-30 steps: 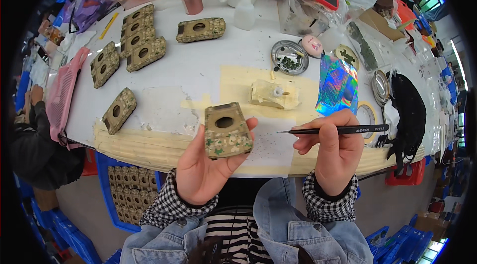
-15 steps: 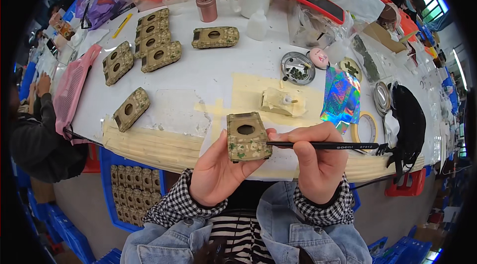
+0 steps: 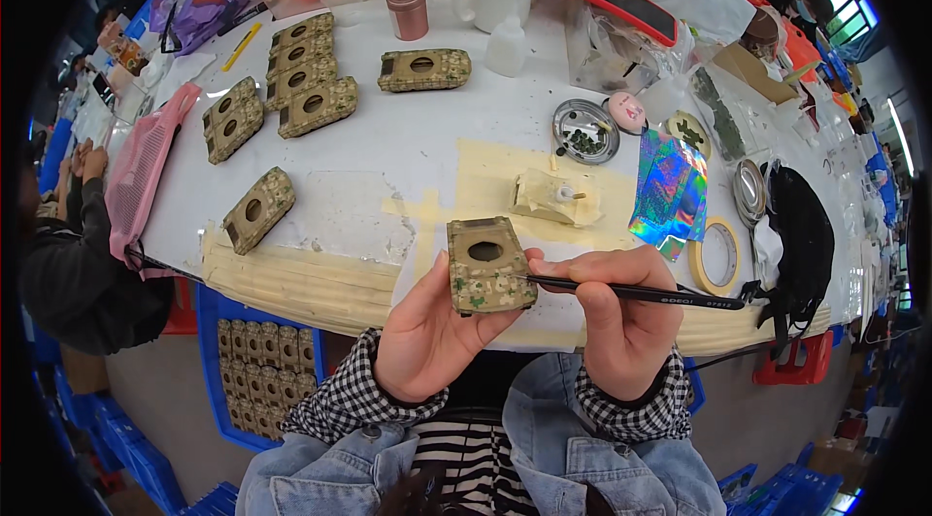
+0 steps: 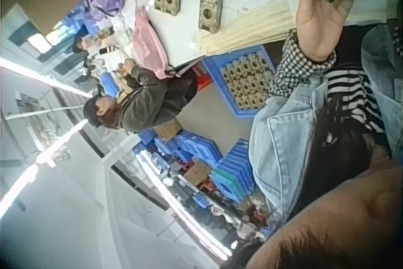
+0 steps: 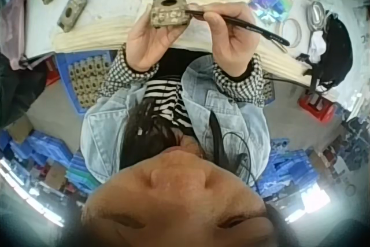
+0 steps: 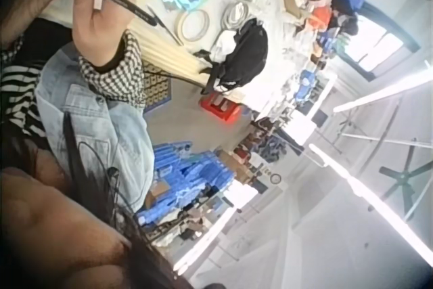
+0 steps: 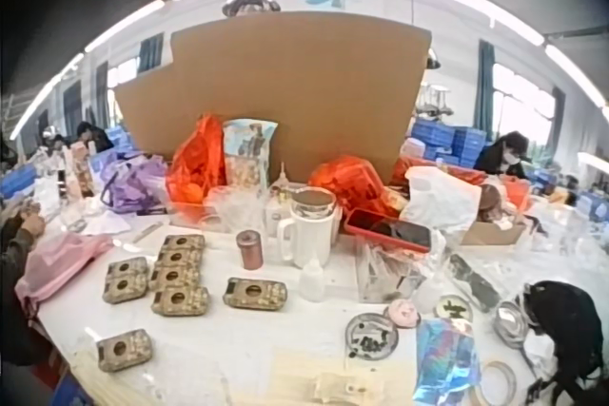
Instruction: Detailing and painting small camouflage patterns or components on model tank hulls.
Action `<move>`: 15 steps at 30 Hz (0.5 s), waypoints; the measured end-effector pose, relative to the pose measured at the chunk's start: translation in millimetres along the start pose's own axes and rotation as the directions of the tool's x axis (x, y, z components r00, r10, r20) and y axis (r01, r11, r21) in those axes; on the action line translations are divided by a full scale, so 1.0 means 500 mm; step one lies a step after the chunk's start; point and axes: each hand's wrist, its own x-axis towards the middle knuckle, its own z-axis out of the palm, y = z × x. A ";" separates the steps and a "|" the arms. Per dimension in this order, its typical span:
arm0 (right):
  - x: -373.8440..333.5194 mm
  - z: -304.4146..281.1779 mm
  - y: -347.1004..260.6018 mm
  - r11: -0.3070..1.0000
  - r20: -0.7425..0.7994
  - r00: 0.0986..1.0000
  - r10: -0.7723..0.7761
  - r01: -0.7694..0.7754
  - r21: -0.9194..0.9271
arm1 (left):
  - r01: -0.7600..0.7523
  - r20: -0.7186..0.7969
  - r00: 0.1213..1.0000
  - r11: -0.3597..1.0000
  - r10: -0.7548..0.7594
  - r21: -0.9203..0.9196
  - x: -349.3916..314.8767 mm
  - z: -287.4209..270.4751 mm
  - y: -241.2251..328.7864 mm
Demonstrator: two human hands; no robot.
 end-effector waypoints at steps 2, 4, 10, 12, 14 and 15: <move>0.001 0.001 0.003 1.000 -0.001 1.000 -0.009 0.009 -0.004 | -0.002 0.011 1.000 1.000 0.002 -0.015 0.001 -0.004 0.000; 0.001 0.001 0.003 0.999 0.005 0.999 -0.032 0.033 -0.019 | -0.007 0.022 1.000 1.000 0.007 -0.017 0.001 -0.008 -0.001; -0.001 -0.003 0.006 0.998 0.008 0.999 -0.040 0.040 -0.046 | -0.001 0.022 1.000 1.000 0.001 -0.020 0.001 -0.005 -0.001; -0.001 -0.002 0.005 0.998 0.008 0.999 -0.041 0.041 -0.046 | -0.001 0.018 1.000 1.000 0.002 -0.020 0.001 -0.006 -0.001; 0.000 -0.002 0.005 0.998 0.009 0.999 -0.044 0.044 -0.050 | -0.004 0.010 1.000 1.000 0.004 -0.020 0.001 -0.007 -0.002; -0.001 -0.002 0.006 0.997 0.009 0.999 -0.046 0.046 -0.054 | -0.003 0.008 1.000 1.000 0.003 -0.018 0.001 -0.007 -0.002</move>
